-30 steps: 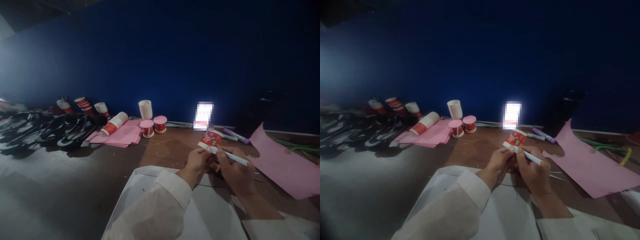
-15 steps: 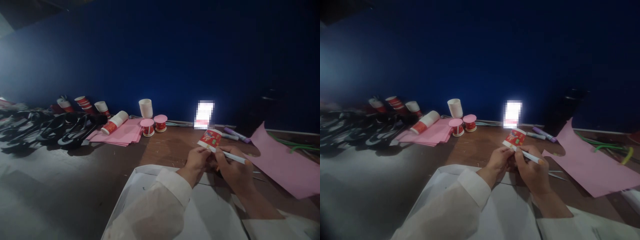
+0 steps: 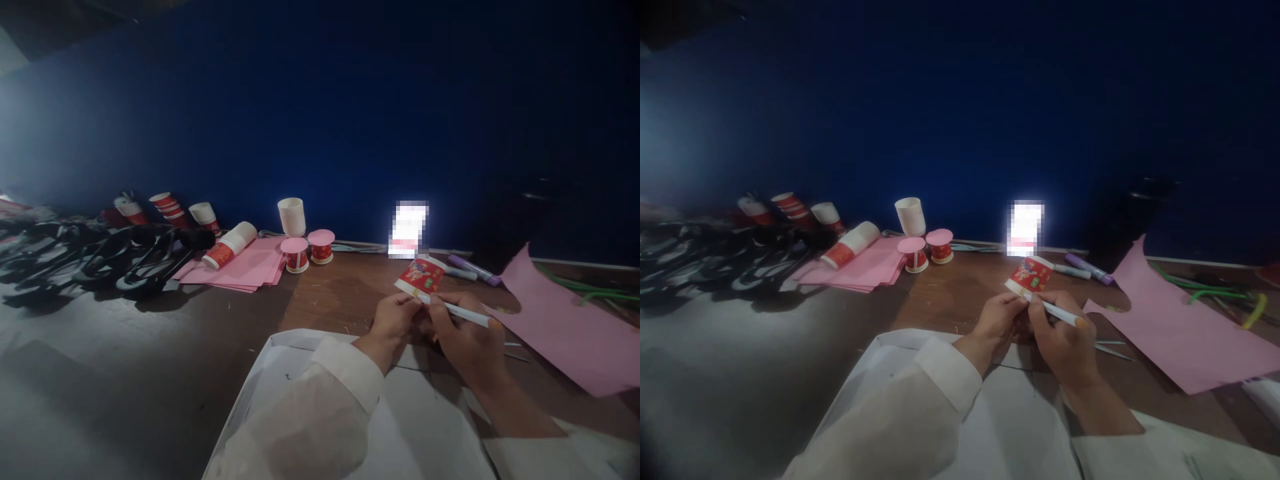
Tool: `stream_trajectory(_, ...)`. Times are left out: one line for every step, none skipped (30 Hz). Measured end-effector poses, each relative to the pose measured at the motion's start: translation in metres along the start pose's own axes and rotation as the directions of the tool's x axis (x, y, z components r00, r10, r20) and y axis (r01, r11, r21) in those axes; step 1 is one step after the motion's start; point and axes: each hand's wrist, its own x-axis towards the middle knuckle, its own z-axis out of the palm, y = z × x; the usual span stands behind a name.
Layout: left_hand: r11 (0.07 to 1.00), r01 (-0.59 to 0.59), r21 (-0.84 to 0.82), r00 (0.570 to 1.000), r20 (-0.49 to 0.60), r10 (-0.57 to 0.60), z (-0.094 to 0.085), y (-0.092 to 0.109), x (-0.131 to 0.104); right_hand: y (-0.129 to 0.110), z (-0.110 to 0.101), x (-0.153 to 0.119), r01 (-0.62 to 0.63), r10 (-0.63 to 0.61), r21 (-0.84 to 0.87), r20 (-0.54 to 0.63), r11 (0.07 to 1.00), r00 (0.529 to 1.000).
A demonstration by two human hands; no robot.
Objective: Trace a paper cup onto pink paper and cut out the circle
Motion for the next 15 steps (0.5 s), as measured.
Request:
stream_trajectory(1.000,-0.006,0.007,1.000,0.015,0.006,0.000,0.000,0.000,0.000,0.000,0.000,-0.005,0.005,-0.001,-0.005,1.000,1.000)
stream_trajectory(1.000,-0.012,0.007,1.000,0.028,0.011,-0.001,-0.001,0.000,0.000,0.000,0.000,-0.013,0.013,-0.002,-0.005,1.000,1.000)
stream_trajectory(1.000,-0.015,0.003,0.999,0.031,0.015,-0.001,-0.001,0.000,0.000,-0.001,0.000,-0.024,0.024,0.002,0.000,1.000,1.000)
stream_trajectory(1.000,-0.019,-0.004,0.999,0.033,0.019,-0.002,-0.002,0.000,-0.001,-0.001,0.000,-0.032,0.032,0.007,0.004,0.999,0.999)
stream_trajectory(1.000,-0.023,-0.008,0.999,0.035,0.024,-0.002,-0.003,0.000,-0.001,-0.001,0.000,-0.039,0.039,0.011,0.008,0.999,0.999)
stream_trajectory(1.000,-0.024,-0.004,0.999,0.040,0.024,-0.003,-0.004,0.000,-0.001,-0.001,0.000,-0.037,0.037,0.014,0.007,0.999,0.999)
stream_trajectory(1.000,-0.027,0.003,0.999,0.042,0.027,-0.004,-0.005,0.001,-0.001,-0.001,0.000,-0.028,0.028,0.013,0.002,1.000,1.000)
stream_trajectory(1.000,-0.029,0.013,0.999,0.037,0.028,-0.004,-0.006,0.001,-0.001,-0.001,0.000,-0.015,0.016,0.012,-0.005,1.000,1.000)
stream_trajectory(0.999,-0.030,0.022,0.999,0.032,0.029,-0.005,-0.007,0.002,-0.001,-0.001,0.000,-0.005,0.006,0.006,-0.016,1.000,1.000)
stream_trajectory(0.999,-0.031,0.030,0.999,0.030,0.030,-0.005,-0.008,0.004,0.000,-0.001,0.000,0.002,-0.002,0.002,-0.020,1.000,1.000)
stream_trajectory(0.999,-0.038,0.033,0.999,0.029,0.037,-0.005,-0.009,0.005,0.000,-0.001,0.000,0.005,-0.005,0.001,-0.023,1.000,1.000)
stream_trajectory(0.998,-0.048,0.031,0.998,0.031,0.047,-0.006,-0.010,0.006,0.001,-0.001,0.000,0.007,-0.007,0.001,-0.024,1.000,1.000)
stream_trajectory(0.998,-0.051,0.027,0.998,0.034,0.050,-0.006,-0.011,0.007,0.001,0.000,0.000,0.005,-0.005,0.001,-0.024,1.000,1.000)
stream_trajectory(0.999,-0.045,0.018,0.999,0.018,0.045,-0.006,-0.011,0.008,0.001,-0.001,0.000,0.003,-0.003,0.000,-0.028,1.000,1.000)
stream_trajectory(0.999,-0.033,0.008,0.999,-0.003,0.033,-0.006,-0.012,0.009,0.001,-0.001,0.000,-0.003,0.003,0.000,-0.028,1.000,1.000)
